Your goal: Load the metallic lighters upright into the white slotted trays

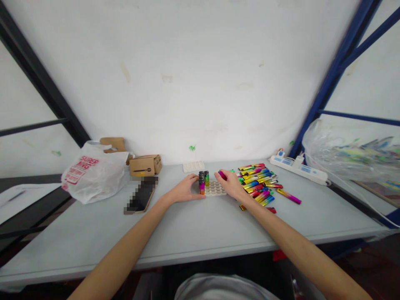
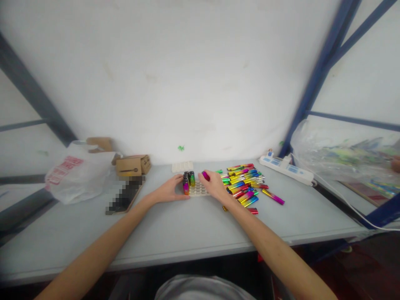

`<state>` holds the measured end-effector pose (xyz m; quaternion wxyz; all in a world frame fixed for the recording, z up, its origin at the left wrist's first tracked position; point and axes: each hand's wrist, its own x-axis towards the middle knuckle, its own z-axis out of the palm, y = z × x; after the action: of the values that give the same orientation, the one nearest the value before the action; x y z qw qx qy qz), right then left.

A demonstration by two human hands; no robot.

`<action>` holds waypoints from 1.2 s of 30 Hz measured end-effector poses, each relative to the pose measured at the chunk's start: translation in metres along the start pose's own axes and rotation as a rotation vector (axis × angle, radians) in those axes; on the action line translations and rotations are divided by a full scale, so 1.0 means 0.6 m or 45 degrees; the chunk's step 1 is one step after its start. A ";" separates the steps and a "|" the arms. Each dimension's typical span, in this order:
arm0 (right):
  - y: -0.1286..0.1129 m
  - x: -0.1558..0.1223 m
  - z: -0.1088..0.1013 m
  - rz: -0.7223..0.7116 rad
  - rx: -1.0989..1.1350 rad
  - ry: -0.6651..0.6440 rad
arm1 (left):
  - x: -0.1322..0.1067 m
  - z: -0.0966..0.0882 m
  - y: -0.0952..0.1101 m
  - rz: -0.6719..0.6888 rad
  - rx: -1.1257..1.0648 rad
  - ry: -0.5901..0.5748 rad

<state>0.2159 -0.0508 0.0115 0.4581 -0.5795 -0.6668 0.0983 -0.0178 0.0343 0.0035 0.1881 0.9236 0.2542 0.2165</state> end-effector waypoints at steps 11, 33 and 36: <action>0.000 -0.004 -0.008 -0.325 -0.144 -0.126 | 0.001 0.003 -0.005 0.020 -0.012 -0.002; -0.005 0.010 0.017 -0.353 -0.658 -0.375 | 0.002 0.006 -0.011 0.019 -0.027 -0.013; 0.011 0.014 -0.014 -0.338 -0.636 -0.336 | 0.002 0.005 -0.010 0.016 -0.013 -0.024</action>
<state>0.2273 -0.0448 0.0161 0.2199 -0.5641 -0.7940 -0.0548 -0.0178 0.0391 -0.0017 0.1940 0.9262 0.2457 0.2103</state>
